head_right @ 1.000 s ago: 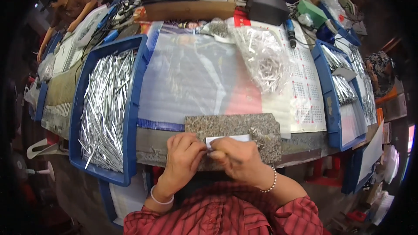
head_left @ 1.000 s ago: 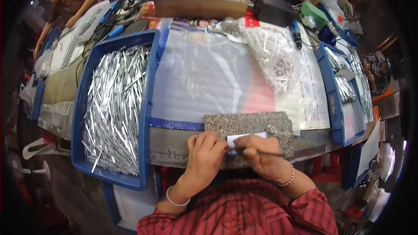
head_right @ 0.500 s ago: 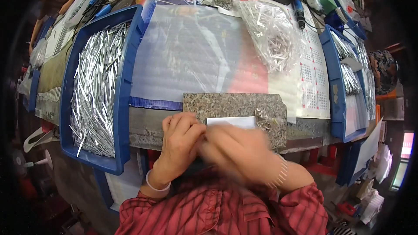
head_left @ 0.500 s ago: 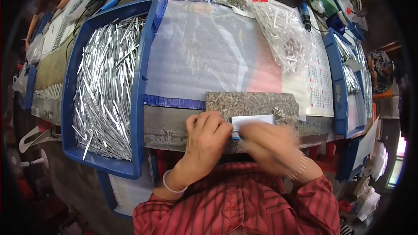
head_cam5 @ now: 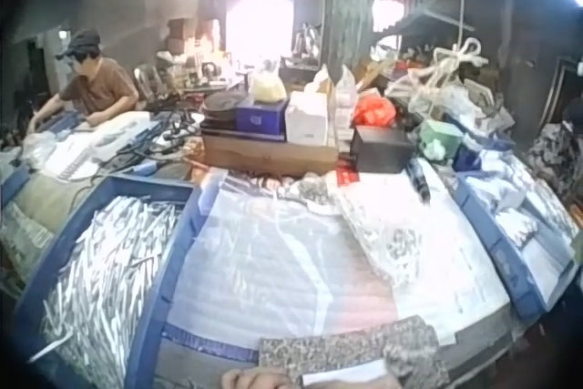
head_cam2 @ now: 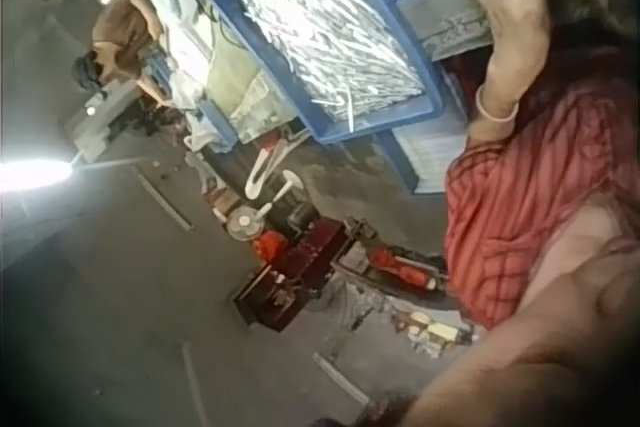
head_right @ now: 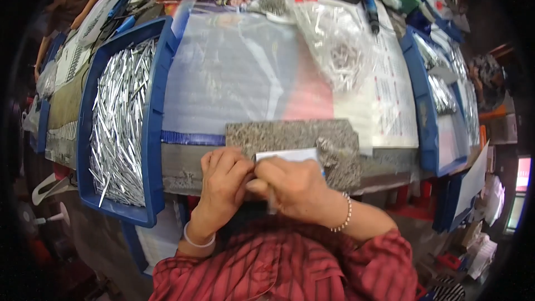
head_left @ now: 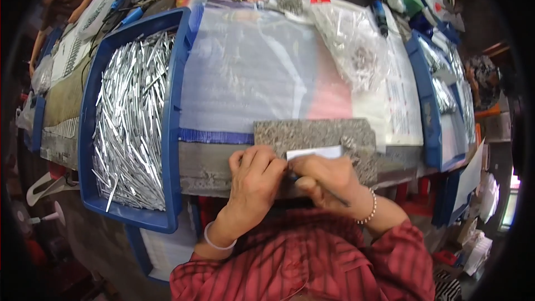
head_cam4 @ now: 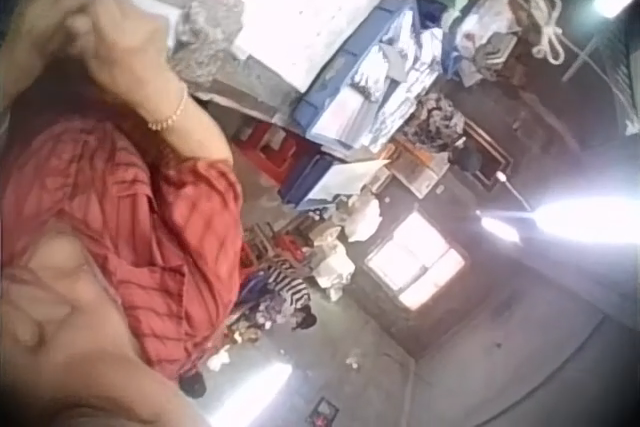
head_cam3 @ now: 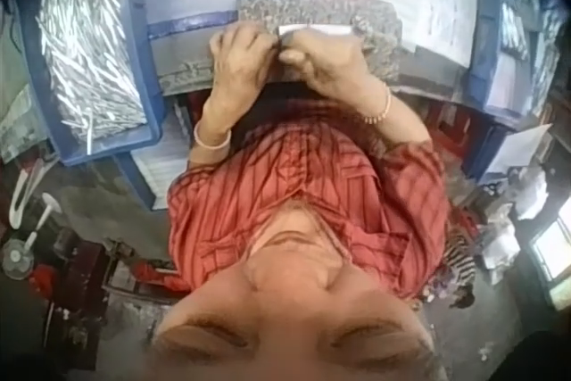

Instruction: Assembling small silver metal ribs or strips by inserting wires and manipulating components with pliers.

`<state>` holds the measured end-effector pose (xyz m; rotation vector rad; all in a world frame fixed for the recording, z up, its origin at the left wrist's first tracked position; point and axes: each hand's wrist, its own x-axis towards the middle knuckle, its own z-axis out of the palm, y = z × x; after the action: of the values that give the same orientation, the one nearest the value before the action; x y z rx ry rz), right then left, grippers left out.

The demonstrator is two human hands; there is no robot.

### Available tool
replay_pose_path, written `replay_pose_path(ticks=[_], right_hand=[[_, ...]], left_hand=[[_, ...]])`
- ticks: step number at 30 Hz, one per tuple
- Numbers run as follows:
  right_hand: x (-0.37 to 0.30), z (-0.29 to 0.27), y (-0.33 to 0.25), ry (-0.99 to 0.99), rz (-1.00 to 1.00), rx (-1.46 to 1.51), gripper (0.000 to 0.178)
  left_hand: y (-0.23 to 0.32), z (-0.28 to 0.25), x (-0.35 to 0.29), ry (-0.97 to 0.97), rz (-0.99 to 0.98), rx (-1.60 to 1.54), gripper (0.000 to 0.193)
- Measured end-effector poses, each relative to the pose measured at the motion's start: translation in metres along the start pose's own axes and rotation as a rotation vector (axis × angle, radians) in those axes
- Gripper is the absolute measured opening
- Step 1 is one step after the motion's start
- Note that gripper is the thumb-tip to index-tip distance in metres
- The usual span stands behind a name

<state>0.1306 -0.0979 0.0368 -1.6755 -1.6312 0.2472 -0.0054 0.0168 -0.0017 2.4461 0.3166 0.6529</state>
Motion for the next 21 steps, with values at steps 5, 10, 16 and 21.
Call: replay_pose_path(ticks=[5,10,16,21], right_hand=[[-0.007,-0.018,0.006,-0.104,0.142,0.06,0.03],[-0.036,-0.046,0.003,0.143,0.309,0.189,0.043],[-0.057,-0.077,-0.005,0.379,0.231,0.27,0.036],[-0.041,-0.044,0.018,-0.024,0.121,-0.138,0.012]], left_hand=[[0.0,0.0,-0.001,-0.008,-0.023,0.022,0.017],[0.004,0.002,-0.001,0.007,-0.039,-0.011,0.017],[0.004,-0.001,0.001,-0.013,-0.042,0.029,0.016],[0.008,0.0,0.0,-0.011,0.001,0.042,0.017]])
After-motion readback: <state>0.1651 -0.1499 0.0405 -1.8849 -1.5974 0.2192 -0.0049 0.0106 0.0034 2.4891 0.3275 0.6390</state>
